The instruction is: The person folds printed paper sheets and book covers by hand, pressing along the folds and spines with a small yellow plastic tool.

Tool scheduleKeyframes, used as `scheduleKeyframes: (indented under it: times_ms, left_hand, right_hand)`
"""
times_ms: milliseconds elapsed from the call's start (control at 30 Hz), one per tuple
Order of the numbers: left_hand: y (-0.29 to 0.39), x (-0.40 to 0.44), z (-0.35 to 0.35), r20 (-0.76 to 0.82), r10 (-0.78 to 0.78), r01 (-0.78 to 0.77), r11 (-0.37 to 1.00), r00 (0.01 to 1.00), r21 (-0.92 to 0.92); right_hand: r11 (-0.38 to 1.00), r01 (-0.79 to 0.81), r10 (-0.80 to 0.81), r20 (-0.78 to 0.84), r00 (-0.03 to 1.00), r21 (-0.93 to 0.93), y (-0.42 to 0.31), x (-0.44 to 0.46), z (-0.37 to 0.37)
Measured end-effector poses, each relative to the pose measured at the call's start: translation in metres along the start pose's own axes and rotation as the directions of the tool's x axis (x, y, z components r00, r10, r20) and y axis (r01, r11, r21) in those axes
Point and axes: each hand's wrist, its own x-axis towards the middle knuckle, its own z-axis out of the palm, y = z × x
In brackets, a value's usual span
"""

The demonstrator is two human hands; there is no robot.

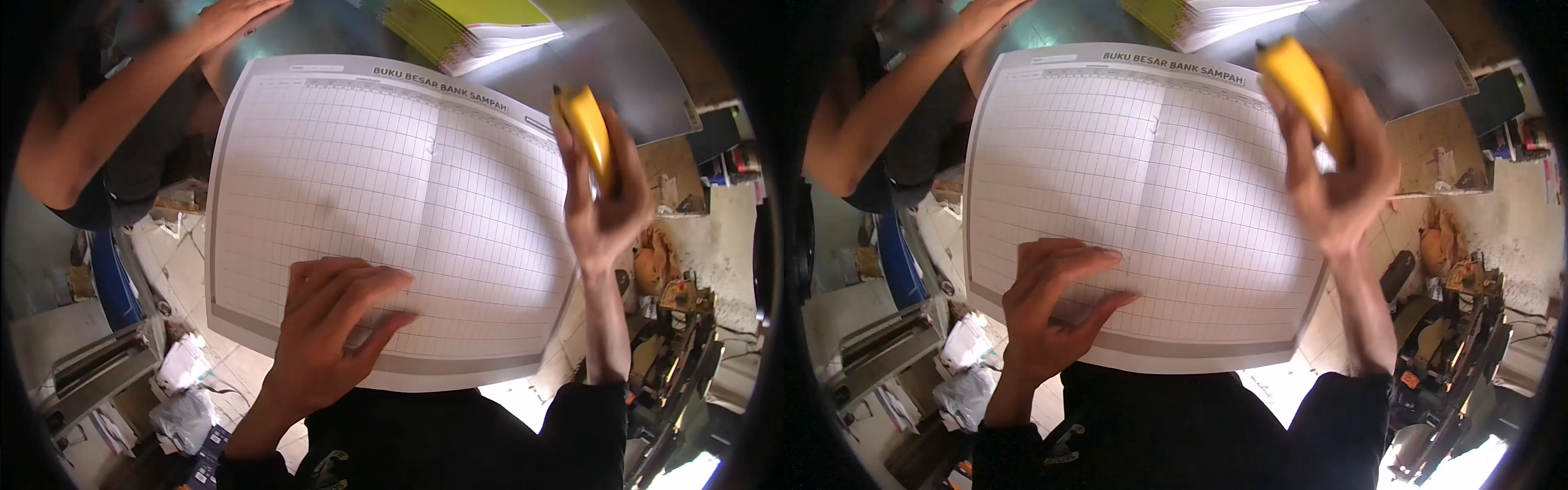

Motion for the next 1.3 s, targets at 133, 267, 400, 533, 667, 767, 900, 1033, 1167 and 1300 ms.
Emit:
scheduleKeyframes:
  times_ms: [133,267,400,533,667,767,900,1033,1167,1300]
  left_hand:
    - [-0.003,0.006,0.003,-0.051,-0.041,0.035,0.993,0.998,-0.11]
    - [-0.002,0.009,0.005,-0.036,-0.032,0.028,0.994,0.999,-0.104]
    - [0.0,0.016,-0.001,0.117,-0.036,0.045,0.997,0.992,-0.071]
    - [0.005,0.017,0.003,0.23,-0.13,0.141,0.989,0.964,-0.031]
    - [0.014,0.026,-0.002,0.325,-0.234,0.232,0.972,0.916,0.045]
    - [0.024,0.031,-0.006,0.347,-0.255,0.282,0.959,0.902,-0.03]
    - [0.035,0.025,0.005,0.34,-0.364,0.389,0.921,0.867,-0.005]
    - [0.022,0.013,0.01,0.409,-0.429,0.443,0.894,0.805,0.066]
    - [0.026,-0.002,0.002,0.418,-0.007,-0.058,0.988,0.909,0.141]
    - [0.042,-0.006,0.001,0.544,0.038,-0.14,0.979,0.838,0.148]
  right_hand:
    - [0.953,-0.261,0.268,-0.024,0.963,0.156,0.026,0.017,0.016]
    - [0.828,-0.533,0.523,0.104,0.846,0.174,0.038,0.016,0.024]
    - [0.794,-0.559,0.528,0.182,0.829,0.238,0.042,0.016,0.024]
    - [0.815,-0.521,0.501,0.145,0.853,0.253,0.04,0.016,0.025]
    - [0.818,-0.52,0.484,0.193,0.853,0.247,0.044,0.012,0.021]
    - [0.797,-0.442,0.411,0.166,0.896,0.412,0.056,0.004,0.027]
    - [0.824,-0.458,0.43,0.157,0.889,0.333,0.044,0.015,0.025]
    - [0.823,-0.474,0.441,0.173,0.881,0.313,0.045,0.01,0.021]
    - [0.772,-0.56,0.512,0.229,0.828,0.299,0.042,0.015,0.02]
    - [0.794,-0.51,0.466,0.209,0.86,0.331,0.043,0.018,0.024]
